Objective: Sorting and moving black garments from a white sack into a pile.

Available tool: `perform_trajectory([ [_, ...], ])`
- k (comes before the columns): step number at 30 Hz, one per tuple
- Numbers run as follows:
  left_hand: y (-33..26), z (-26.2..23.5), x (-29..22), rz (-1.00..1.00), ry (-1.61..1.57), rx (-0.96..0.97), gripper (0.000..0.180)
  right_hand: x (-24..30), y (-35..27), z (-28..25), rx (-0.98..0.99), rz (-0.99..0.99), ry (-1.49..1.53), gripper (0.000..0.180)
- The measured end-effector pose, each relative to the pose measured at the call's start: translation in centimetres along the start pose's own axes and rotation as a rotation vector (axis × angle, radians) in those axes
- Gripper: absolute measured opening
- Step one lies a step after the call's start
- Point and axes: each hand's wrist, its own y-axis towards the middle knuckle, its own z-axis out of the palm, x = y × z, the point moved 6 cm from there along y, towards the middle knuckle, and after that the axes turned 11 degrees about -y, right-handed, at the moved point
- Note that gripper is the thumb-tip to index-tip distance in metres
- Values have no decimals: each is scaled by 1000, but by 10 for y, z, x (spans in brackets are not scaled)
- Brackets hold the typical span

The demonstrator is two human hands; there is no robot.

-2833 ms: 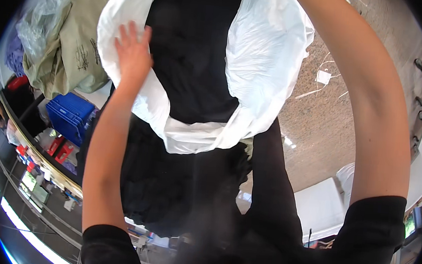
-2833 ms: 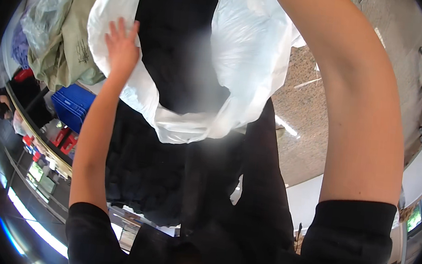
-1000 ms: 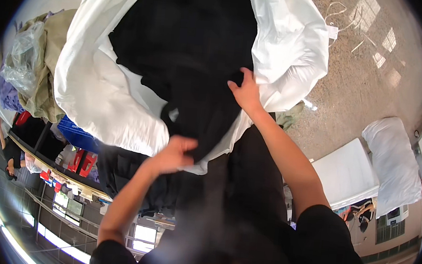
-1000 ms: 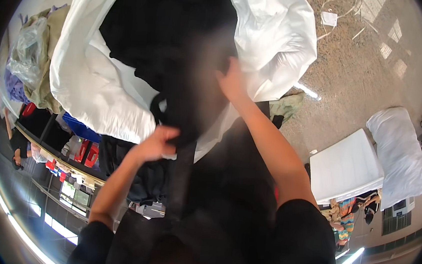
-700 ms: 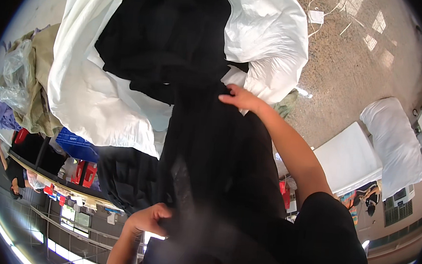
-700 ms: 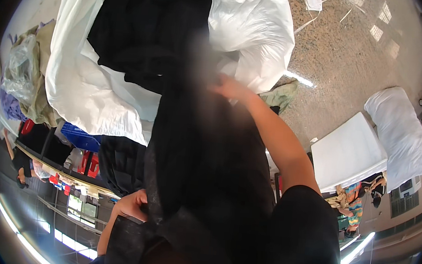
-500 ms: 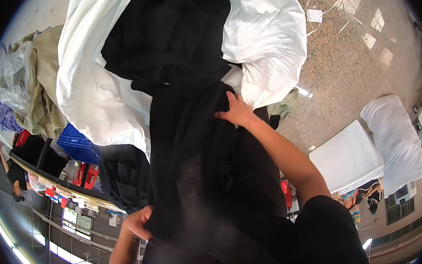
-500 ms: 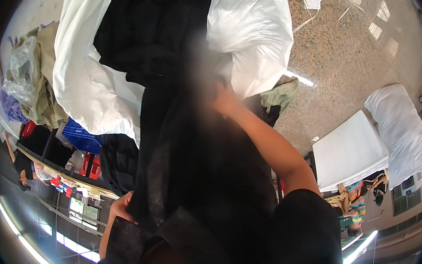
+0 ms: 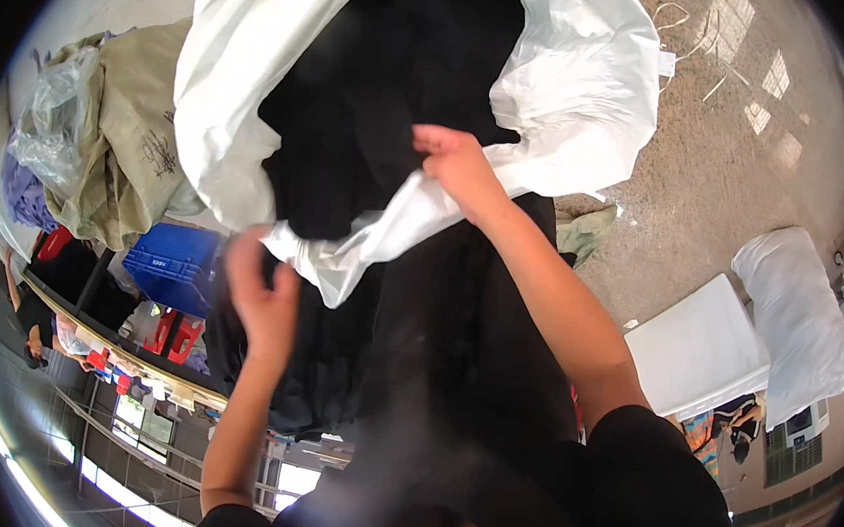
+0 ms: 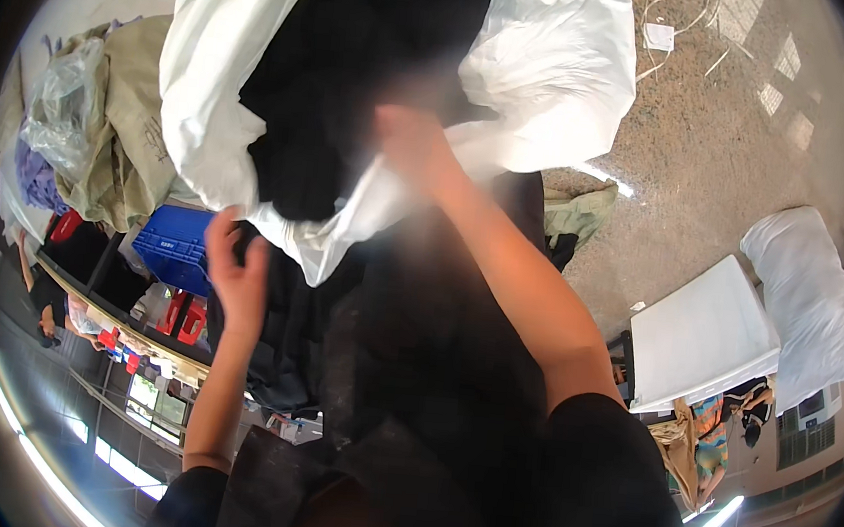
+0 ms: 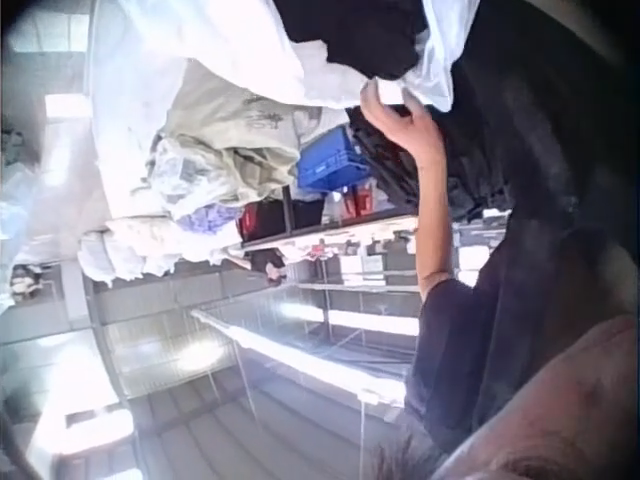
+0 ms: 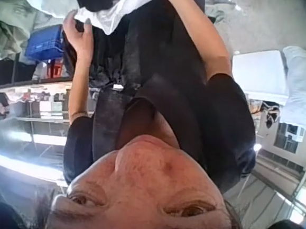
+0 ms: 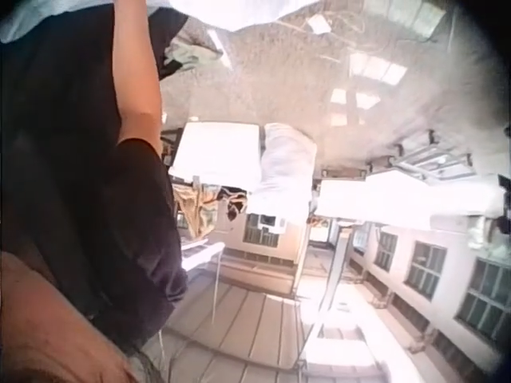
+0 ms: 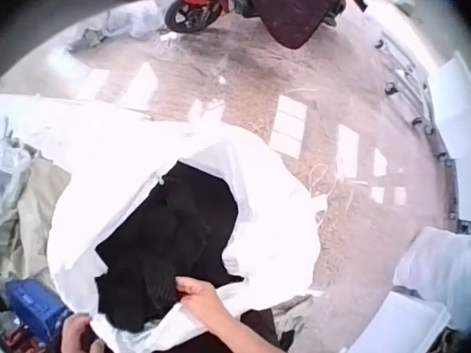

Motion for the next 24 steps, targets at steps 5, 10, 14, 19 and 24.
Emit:
perform_trajectory([
  [5, 0, 109, -5, -265, -526, 310, 18, 49, 21, 1, -12, -61, -829, 40],
  [10, 44, 149, 1, -573, -918, 86, 42, 76, 0, -7, -126, -337, -1100, 30],
  [14, 53, 149, -11, -539, -1027, 150, 35, 135, -5, -1, -180, -325, -1192, 20],
  [19, 58, 113, -25, -157, -665, -110, 31, 214, 22, 39, -111, -552, -880, 11],
  [24, 138, 112, 16, -519, -1061, -224, 24, 200, 95, 74, 215, -414, -1104, 18],
])
